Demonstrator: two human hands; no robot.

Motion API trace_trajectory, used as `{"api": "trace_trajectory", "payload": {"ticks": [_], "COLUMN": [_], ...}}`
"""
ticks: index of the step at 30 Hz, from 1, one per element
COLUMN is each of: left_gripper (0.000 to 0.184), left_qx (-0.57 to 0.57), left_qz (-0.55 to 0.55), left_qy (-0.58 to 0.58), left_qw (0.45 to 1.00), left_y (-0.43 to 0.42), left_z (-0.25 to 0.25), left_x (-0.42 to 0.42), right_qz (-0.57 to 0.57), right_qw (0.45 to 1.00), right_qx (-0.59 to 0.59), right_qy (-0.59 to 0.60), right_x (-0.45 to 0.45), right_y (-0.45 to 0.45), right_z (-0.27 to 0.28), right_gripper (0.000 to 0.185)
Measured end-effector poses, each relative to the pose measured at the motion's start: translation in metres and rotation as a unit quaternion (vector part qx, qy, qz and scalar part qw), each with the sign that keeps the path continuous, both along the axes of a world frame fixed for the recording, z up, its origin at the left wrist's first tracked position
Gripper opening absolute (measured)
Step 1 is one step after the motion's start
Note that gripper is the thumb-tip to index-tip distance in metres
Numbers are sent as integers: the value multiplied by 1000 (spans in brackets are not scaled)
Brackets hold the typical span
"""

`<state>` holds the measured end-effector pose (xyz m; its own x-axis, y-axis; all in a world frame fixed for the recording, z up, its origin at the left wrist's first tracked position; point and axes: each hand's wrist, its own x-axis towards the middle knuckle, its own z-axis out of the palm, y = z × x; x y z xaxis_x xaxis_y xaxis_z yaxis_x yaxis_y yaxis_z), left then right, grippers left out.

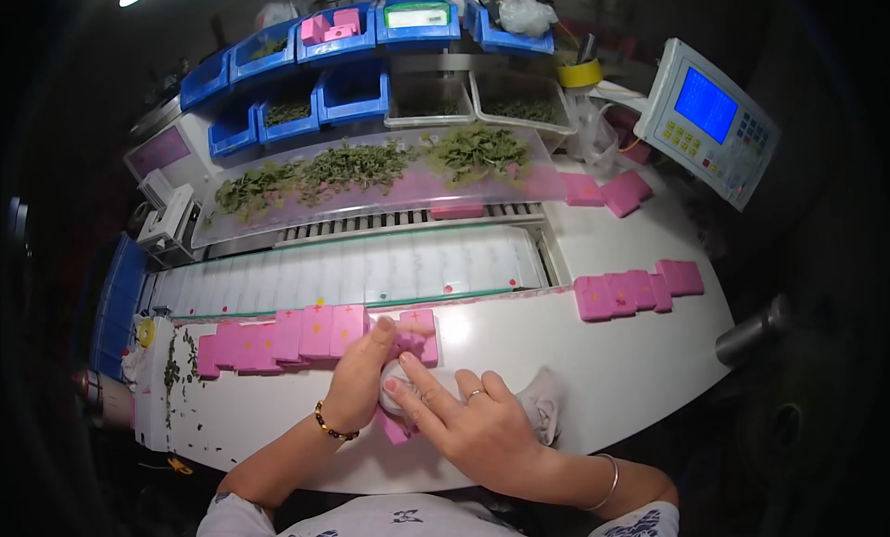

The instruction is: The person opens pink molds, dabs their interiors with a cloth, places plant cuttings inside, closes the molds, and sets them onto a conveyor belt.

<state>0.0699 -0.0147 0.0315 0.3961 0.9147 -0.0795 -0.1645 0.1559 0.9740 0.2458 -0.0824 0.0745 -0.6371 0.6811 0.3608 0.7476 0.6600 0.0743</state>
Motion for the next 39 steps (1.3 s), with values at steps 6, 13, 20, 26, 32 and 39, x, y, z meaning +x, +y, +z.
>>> {"api": "trace_trajectory", "payload": {"ticks": [6,13,20,26,32,39], "left_gripper": [59,56,40,39,27,24], "left_qx": [-94,227,48,-117,-136,80], "left_qz": [9,138,189,119,54,18], "left_qy": [-70,14,-139,-301,-259,-183], "left_qw": [993,964,971,939,955,980], "left_y": [-2,-2,3,23,7,-7], "left_z": [-20,-7,-11,5,2,-10], "left_x": [-6,-6,-17,-47,-32,-28], "right_qz": [39,10,12,-120,-104,59], "right_qw": [999,997,999,991,987,846], "right_qx": [-19,61,-23,-25,-100,-309], "right_qy": [-1,54,-26,-53,72,430], "right_x": [8,-7,12,54,41,-7], "right_y": [10,-3,4,25,36,48], "right_z": [13,27,6,-14,-14,-6], "right_gripper": [49,44,51,56,60,48]}}
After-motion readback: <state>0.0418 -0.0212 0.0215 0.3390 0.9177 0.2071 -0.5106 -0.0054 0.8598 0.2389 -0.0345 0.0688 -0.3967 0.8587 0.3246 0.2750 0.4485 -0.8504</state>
